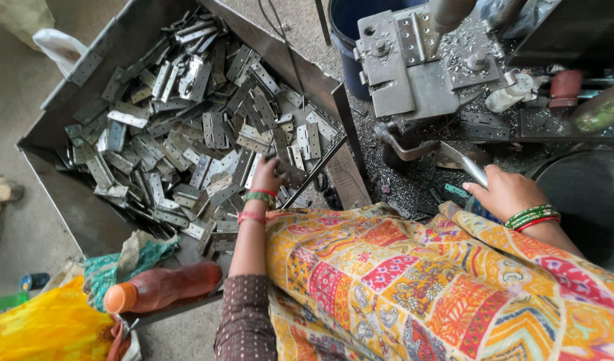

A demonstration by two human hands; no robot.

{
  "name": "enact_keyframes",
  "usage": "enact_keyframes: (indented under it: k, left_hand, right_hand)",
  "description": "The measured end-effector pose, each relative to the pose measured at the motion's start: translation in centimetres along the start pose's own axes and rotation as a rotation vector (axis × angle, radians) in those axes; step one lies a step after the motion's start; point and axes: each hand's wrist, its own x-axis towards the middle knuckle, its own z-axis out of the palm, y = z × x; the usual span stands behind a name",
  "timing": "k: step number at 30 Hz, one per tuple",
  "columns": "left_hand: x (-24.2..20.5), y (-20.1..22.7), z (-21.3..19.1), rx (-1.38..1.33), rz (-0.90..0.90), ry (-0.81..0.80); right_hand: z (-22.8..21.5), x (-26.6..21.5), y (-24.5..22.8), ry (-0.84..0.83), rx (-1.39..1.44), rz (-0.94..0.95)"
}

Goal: The person operates a manual press machine to process metal hinge components. They pick each piece from a metal bin, place it under the press, activate the lever, and return the processed piece to the bin.

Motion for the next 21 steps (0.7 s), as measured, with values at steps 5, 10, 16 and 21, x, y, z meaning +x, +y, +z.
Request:
enact_keyframes:
  k: [5,10,16,21]
  left_hand:
    - [-2.0,6.8,-2.4,0.235,0.023,-0.051]
    - [-0.3,20.8,-5.6,0.178,0.233,0.106]
    - [2.8,36.6,1.1,0.416,0.552,0.214]
    - [6.6,40.2,8.6,0.565,0.526,0.144]
  right_hand:
    - [0.1,-0.3,-0.3,0.024,0.056,-0.002]
    - [0.2,-0.4,-0.7,0.028,0.094,0.01]
    - [0.2,-0.2,-0.7,0.094,0.124,-0.045]
    - [0.4,-1.1,-0.8,0.154,0.172,-0.1]
